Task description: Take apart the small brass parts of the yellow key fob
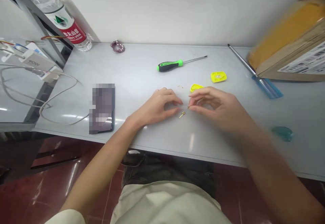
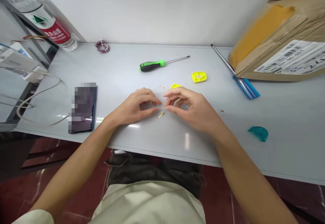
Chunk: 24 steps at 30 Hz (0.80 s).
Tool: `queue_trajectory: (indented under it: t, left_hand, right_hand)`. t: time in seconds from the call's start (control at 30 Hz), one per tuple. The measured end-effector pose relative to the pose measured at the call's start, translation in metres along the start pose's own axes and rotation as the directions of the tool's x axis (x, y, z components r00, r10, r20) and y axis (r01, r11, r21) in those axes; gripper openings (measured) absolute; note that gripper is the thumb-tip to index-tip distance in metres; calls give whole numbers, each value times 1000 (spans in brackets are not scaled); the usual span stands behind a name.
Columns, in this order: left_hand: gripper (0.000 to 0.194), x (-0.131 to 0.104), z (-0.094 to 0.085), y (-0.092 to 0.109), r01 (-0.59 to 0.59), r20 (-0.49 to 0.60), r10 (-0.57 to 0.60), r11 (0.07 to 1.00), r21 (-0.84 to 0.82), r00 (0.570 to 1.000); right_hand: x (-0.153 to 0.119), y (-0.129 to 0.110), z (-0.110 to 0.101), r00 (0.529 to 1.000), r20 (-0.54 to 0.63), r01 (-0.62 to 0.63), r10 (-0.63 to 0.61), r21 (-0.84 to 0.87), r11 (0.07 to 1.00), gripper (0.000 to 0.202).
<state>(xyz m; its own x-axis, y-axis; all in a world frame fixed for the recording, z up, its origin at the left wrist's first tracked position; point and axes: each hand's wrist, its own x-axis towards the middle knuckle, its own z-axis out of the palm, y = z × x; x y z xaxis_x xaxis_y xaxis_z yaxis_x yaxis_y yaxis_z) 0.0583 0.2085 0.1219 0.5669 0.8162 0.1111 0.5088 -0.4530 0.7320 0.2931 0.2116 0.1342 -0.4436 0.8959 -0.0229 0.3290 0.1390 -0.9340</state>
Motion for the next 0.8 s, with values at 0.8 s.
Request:
queue_trajectory:
  t: [0.8]
  left_hand:
    - [23,0,-1,1,-7,151,-1,998,57,988]
  right_hand:
    - [-1,-5,6,977,99,-160,190,-254,954,33]
